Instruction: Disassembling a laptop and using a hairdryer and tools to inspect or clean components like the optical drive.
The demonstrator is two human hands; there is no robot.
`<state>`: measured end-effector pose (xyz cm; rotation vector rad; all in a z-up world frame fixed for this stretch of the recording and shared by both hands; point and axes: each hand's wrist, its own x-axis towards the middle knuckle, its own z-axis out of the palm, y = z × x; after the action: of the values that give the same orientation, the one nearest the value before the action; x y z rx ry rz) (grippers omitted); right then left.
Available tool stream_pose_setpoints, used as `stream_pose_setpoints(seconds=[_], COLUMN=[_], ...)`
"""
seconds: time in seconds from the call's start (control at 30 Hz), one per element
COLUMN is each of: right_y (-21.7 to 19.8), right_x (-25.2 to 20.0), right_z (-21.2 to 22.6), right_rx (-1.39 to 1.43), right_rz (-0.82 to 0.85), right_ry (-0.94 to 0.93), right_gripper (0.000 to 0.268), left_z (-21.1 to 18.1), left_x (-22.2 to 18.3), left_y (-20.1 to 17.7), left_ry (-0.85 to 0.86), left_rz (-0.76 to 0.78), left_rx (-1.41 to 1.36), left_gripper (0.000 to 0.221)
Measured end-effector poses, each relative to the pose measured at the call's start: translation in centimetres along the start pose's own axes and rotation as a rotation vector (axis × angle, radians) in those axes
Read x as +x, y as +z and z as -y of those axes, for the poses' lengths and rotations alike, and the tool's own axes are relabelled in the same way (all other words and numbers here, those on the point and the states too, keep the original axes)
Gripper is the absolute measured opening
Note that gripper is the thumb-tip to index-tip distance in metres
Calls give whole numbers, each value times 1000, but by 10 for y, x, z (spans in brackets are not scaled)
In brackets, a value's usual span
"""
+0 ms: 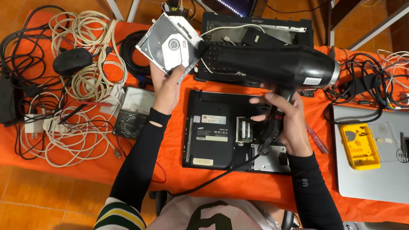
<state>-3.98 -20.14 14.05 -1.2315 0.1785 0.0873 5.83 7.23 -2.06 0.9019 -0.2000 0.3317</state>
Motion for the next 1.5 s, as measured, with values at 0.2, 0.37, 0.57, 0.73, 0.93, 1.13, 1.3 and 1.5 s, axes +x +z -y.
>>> stream_pose_setpoints(seconds=[0.2, 0.37, 0.57, 0.73, 0.93, 1.13, 1.3, 1.5], right_y=[-45, -42, -42, -42, -46, -46, -44, -44], right_x=[28, 23, 19, 17, 19, 17, 17, 12], right_z=[-44, -46, -52, -53, -57, -63, -64, -62], right_rx=[-74, -108, -134, -153, -144, -143, -163, -180], right_rz=[135, 135, 94, 89, 72, 64, 75, 44], right_ry=[-11, -17, -32, -59, -75, -101, -153, -150], right_gripper=[12, 12, 10, 8, 7, 7, 8, 9], left_z=[7, -19, 8, 5, -3, -2, 1, 11], left_x=[-11, -16, -27, -29, -31, -37, -39, -43], left_y=[5, 44, 14, 15, 26, 25, 23, 21], left_ry=[9, -129, -54, -66, -81, -112, -109, -111], left_rz=[35, 10, 10, 35, 114, 177, 216, 238], left_rx=[161, -42, 213, 221, 211, 140, 124, 136], left_gripper=[73, 85, 81, 79, 80, 82, 79, 79])
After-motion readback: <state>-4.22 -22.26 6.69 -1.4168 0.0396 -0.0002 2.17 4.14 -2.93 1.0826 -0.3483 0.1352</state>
